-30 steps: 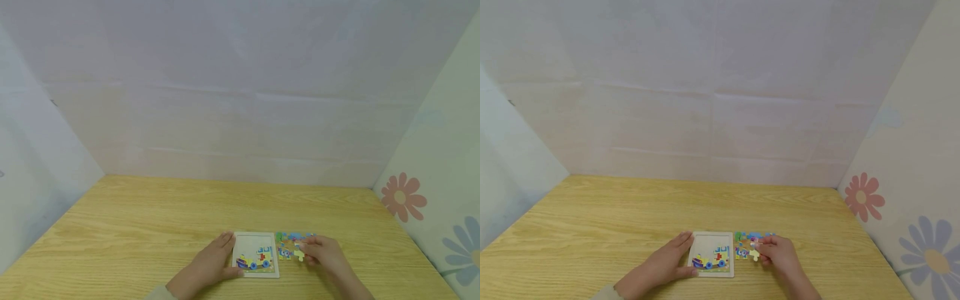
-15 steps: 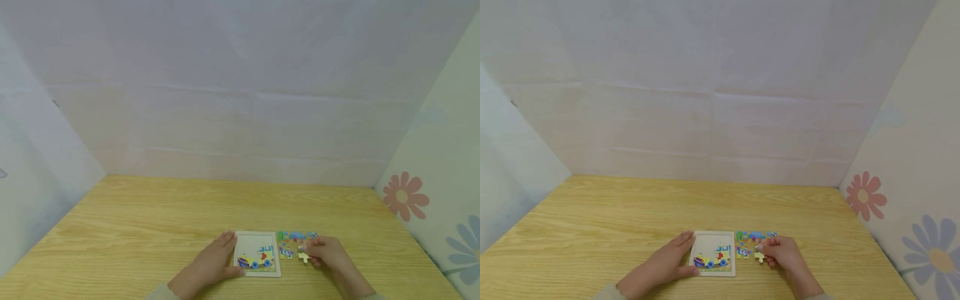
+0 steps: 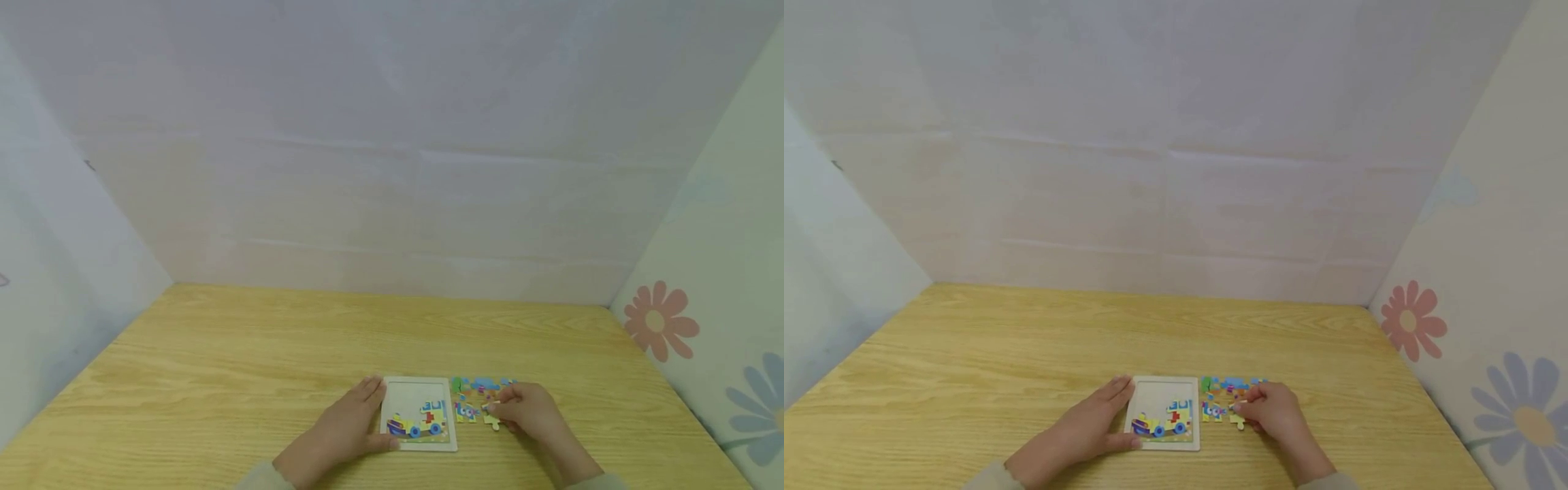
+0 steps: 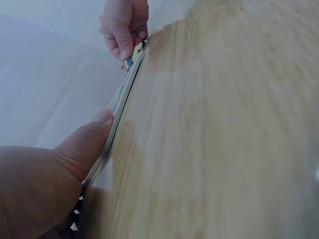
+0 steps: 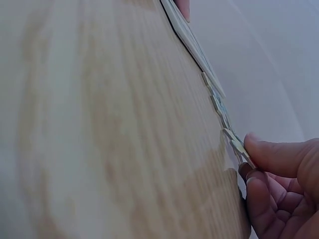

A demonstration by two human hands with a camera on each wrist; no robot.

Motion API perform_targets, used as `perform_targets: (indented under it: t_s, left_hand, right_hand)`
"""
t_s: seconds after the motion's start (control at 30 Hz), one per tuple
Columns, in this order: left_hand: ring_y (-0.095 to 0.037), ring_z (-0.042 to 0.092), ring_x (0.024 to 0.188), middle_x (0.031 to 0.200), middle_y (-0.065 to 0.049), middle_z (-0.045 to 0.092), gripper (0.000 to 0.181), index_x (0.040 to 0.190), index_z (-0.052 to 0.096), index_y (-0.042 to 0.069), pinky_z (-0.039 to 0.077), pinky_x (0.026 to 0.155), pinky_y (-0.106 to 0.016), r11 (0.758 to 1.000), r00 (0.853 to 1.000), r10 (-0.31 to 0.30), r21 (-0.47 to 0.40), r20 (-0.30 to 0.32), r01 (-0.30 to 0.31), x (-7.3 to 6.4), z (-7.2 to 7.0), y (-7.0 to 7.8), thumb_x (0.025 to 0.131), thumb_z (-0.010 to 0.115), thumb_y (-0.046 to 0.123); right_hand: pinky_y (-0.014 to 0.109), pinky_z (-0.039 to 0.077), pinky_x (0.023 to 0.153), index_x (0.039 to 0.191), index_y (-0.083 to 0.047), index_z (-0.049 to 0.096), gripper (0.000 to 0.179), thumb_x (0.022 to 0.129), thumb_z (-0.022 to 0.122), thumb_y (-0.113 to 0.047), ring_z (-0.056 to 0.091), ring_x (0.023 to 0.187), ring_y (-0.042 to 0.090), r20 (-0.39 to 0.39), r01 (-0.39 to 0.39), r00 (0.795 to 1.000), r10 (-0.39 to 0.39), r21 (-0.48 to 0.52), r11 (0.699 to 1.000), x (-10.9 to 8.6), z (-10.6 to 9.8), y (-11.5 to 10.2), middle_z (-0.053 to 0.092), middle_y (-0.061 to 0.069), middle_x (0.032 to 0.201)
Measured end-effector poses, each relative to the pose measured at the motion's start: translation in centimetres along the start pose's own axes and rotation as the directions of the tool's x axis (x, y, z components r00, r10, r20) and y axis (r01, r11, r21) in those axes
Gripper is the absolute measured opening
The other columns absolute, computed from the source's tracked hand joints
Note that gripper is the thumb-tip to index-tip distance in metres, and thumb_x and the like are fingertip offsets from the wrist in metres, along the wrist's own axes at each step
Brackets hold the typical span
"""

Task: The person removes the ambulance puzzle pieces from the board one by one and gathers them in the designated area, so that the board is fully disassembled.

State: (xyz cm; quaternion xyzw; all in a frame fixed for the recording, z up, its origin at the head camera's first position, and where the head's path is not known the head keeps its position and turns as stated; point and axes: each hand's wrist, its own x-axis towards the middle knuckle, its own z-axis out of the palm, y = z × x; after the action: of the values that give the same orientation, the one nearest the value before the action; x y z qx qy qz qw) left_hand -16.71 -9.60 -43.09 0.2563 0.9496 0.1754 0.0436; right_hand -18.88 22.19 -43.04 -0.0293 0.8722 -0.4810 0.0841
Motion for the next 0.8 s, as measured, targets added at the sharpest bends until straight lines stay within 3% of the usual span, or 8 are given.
perform_targets:
  t_s: [0.43, 0.8]
  left_hand:
    - [-0.036, 0.029, 0.136, 0.147, -0.020, 0.031, 0.092, 0.138, 0.036, -0.005, 0.030, 0.108, -0.048, 1.000, 1.000, -0.004, 0.002, 0.001, 0.004, 0.0, 0.1, 0.0, 0.079, 0.058, 0.061]
    - [-0.035, 0.028, 0.136, 0.147, -0.020, 0.030, 0.093, 0.139, 0.036, -0.006, 0.030, 0.108, -0.049, 1.000, 1.000, 0.000, 0.006, 0.004, 0.000, 0.1, 0.2, -0.1, 0.079, 0.056, 0.063]
  right_hand:
    - [0.020, 0.049, 0.052, 0.087, 0.000, 0.063, 0.026, 0.074, 0.077, -0.018, 0.056, 0.062, 0.013, -0.085, 0.020, 0.996, -0.038, -0.194, 0.981, -0.5, 0.4, -1.0, 0.061, 0.001, 0.072]
    - [0.020, 0.047, 0.052, 0.083, -0.004, 0.064, 0.024, 0.070, 0.079, -0.017, 0.053, 0.062, 0.013, -0.140, -0.053, 0.990, 0.024, -0.203, 0.978, -0.3, 0.7, -1.3, 0.059, 0.001, 0.069]
